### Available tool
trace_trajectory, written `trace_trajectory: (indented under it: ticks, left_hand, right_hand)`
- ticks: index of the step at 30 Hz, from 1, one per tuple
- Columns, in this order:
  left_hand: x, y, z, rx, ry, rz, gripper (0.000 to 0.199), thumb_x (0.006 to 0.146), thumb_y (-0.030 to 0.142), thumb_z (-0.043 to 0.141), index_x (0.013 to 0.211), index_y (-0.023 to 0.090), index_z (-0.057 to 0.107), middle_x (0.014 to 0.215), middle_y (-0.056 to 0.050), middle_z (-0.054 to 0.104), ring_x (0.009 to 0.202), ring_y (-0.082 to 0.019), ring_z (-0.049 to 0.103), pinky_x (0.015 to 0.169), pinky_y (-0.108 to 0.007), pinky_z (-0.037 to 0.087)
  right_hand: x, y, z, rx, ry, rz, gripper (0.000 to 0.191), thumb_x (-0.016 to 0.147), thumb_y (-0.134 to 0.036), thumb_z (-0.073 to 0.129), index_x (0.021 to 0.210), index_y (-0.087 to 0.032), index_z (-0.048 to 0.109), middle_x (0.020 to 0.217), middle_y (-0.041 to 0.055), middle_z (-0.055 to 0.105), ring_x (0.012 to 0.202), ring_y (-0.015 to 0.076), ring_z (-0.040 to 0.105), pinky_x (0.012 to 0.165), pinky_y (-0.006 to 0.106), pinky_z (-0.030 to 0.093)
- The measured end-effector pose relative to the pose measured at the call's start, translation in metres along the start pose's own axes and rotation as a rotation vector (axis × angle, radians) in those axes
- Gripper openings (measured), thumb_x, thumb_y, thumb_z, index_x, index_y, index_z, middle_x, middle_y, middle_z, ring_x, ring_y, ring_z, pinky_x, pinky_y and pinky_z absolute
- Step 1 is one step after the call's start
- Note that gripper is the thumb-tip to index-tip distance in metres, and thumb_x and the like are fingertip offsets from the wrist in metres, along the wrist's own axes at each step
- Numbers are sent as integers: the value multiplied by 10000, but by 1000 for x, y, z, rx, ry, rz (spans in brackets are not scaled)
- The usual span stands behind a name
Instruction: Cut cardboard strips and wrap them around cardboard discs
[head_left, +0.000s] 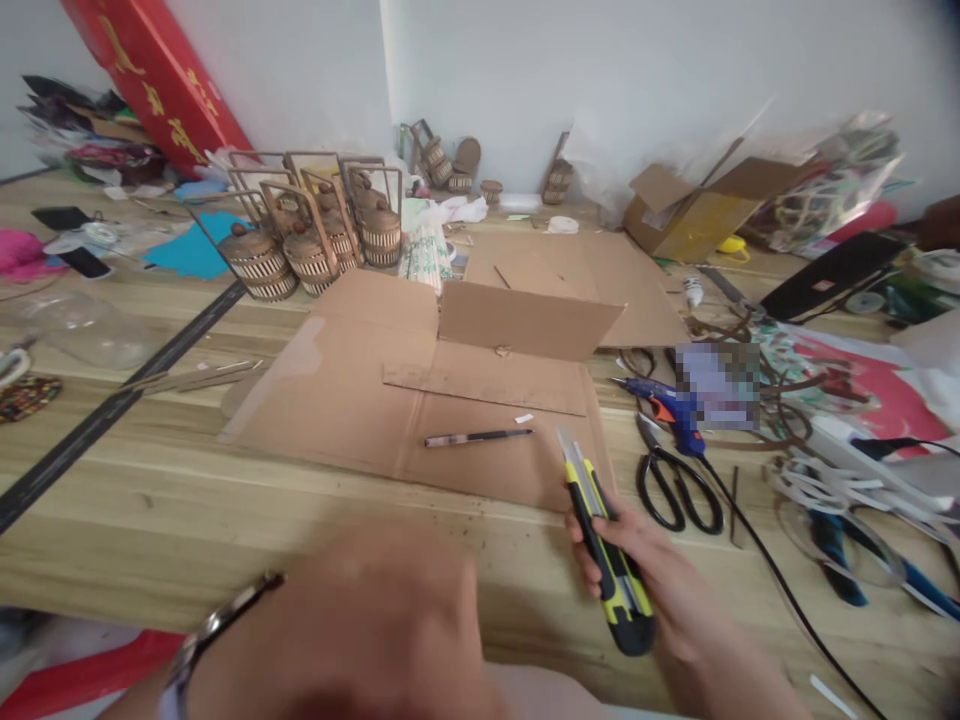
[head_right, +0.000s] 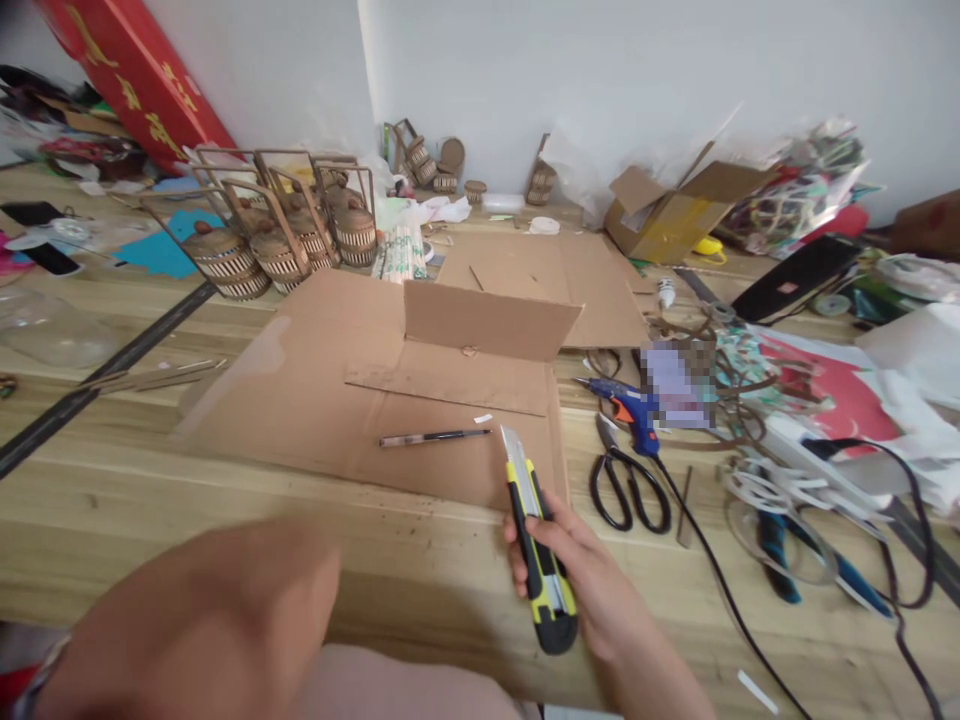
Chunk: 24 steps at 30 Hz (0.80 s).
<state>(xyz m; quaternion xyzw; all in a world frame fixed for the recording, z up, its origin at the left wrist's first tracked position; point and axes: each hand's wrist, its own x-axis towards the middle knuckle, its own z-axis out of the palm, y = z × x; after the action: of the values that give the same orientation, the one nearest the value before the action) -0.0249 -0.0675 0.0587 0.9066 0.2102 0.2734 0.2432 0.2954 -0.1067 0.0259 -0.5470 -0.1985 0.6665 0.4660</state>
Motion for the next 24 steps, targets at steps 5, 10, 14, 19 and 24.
trace_trajectory:
  ticks: [5,10,14,19,24]
  left_hand:
    - [92,-47,7,28,135,-209,235,996,213,431,1020,193,664,935,-42,695,871,-153,656,757,-296,559]
    - [98,-90,47,416,-32,-140,325,980,269,504,1259,122,580,1348,-169,560,1304,-305,468,1070,-514,419]
    - [102,-99,68,567,-145,-151,422,962,265,549,1354,114,508,1454,-208,468,1388,-347,376,1104,-549,362]
    - [116,-105,75,643,-152,-142,364,976,242,524,1322,131,537,1427,-189,514,1369,-324,421,1129,-541,329]
    - [122,-116,79,668,-115,-134,345,979,113,422,1285,145,579,1406,-176,542,1348,-302,455,1122,-526,350]
  right_hand:
    - [-5,-24,-24,-241,-11,50,425,676,-459,779,961,-209,588,769,-5,647,557,134,614,532,292,507]
    - [4,-37,-24,-580,-108,60,482,795,-672,618,890,-205,542,724,-31,599,498,86,558,465,225,417]
    - [14,-39,-20,-739,-199,12,540,842,-697,529,1090,-218,530,704,-47,563,485,85,523,444,214,394]
    - [26,-44,-17,-1267,-232,-257,297,942,-467,439,959,-221,604,746,20,654,649,164,621,610,289,476]
    - [35,-43,-8,-1864,-175,-415,227,949,-284,421,1070,-193,590,916,95,744,780,233,706,598,286,431]
